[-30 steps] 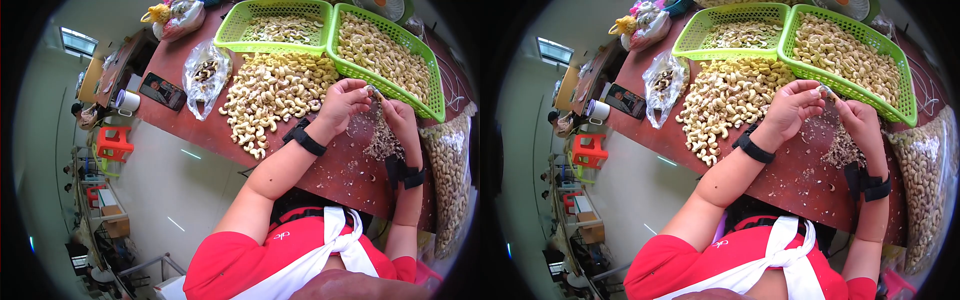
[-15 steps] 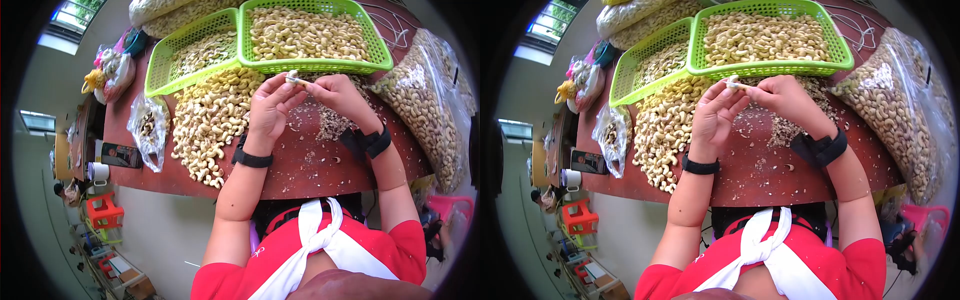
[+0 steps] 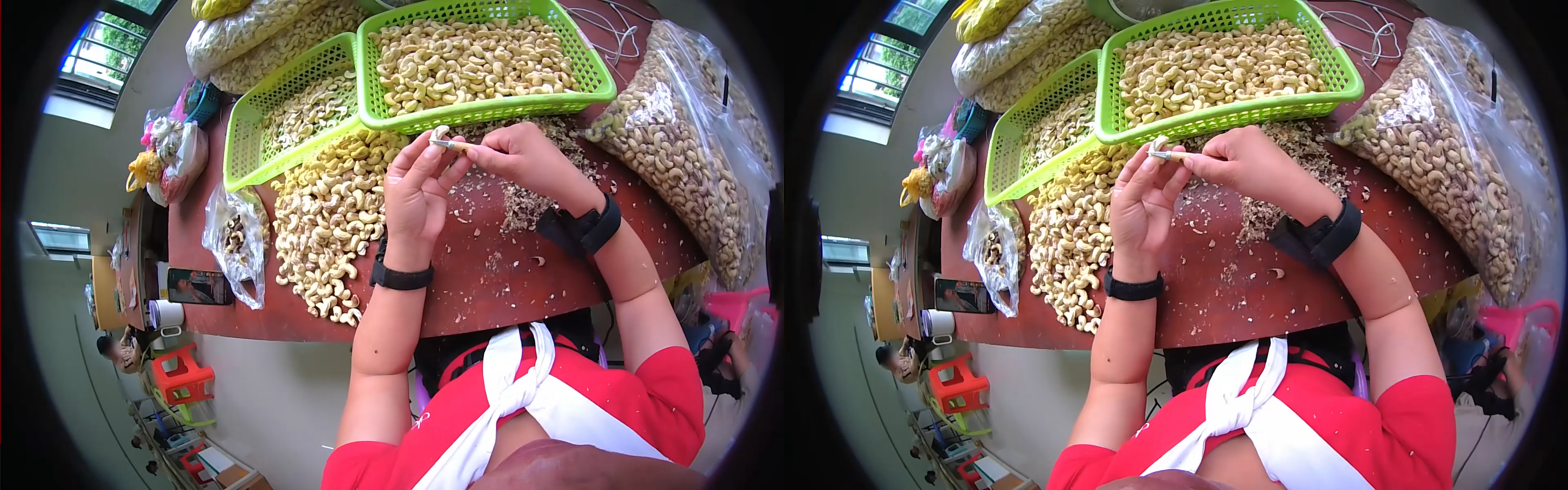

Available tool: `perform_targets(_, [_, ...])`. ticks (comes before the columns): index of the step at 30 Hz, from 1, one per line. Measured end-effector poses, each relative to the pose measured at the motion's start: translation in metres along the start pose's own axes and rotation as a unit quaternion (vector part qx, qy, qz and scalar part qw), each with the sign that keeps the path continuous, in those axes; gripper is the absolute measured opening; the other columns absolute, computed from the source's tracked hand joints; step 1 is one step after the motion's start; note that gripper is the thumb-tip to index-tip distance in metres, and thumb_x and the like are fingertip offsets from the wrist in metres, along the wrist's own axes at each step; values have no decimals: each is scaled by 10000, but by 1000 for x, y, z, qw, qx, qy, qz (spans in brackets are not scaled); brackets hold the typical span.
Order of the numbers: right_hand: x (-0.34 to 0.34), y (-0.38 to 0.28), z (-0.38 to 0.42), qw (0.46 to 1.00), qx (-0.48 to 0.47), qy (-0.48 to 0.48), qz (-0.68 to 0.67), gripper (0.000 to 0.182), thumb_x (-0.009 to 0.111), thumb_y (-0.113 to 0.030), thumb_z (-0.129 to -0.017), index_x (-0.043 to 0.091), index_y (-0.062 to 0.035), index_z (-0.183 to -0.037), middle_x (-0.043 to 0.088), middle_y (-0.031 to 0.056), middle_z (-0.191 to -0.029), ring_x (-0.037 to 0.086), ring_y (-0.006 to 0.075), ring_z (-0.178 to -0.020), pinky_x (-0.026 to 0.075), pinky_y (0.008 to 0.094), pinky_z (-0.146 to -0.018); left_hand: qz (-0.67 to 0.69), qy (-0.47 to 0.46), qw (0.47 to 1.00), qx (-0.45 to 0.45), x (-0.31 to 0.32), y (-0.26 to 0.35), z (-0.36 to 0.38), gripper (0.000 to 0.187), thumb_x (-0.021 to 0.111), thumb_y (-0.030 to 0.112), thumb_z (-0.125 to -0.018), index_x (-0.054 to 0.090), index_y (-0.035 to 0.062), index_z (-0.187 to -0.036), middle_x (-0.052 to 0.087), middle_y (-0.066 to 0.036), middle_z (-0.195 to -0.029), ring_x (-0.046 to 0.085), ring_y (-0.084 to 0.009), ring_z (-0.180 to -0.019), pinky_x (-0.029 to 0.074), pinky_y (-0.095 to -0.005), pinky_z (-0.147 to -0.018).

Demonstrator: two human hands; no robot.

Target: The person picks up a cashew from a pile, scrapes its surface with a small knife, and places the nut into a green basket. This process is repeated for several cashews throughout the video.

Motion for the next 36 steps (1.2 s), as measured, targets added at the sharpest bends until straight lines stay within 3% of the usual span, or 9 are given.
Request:
perform_targets(12, [0,5,-3,1000,7,0,15,345,543,-292,-820,562,-5,-629,393,-62,-503,322,20,-483,260,199,-411,-12,24,999,41,-1,-4,1,197,496,-33,-761,519,-42,-956,582,-159,-937,554,-284,-947,506,-378,-794])
perform_targets(14, [1,6,-3,1000,9,6,-24,368,555,-329,-784,592,10,-646,449,0,-471,373,59,-450,305,234,-407,-13,26,999,39,-1,-4,1,196,499,-34,-758,519,-41,-953,582,-157,-933,554,-285,-946,507,-378,-792])
perform_targets(27, [-2,15,-7,1000,-9,21,-15,383,547,-341,-791,589,8,-639,463,7,-475,382,62,-452,322,244,-414,-38,49,996,72,-2,-9,3,135,509,-76,-738,515,-26,-863,583,-152,-870,588,-270,-859,518,-379,-763])
perform_targets(30, [-6,17,-7,1000,29,9,6,383,549,-338,-795,584,7,-633,467,4,-478,384,59,-455,322,241,-414,-99,97,989,50,-1,-8,3,118,513,-78,-751,526,-30,-858,585,-155,-872,595,-261,-839,516,-364,-766])
perform_targets(36, [-7,14,-6,1000,13,6,-12,396,558,-344,-796,568,8,-614,444,-8,-470,369,59,-449,314,241,-410,-42,105,993,39,-11,-7,-2,149,523,-68,-765,533,-36,-910,587,-159,-885,597,-255,-837,513,-333,-770])
Point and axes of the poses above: each hand's wrist, its own z-axis away from the middle knuckle, its own x-axis out of the palm, y = z × x, the point moved 3 cm from there along -z, towards the middle knuckle
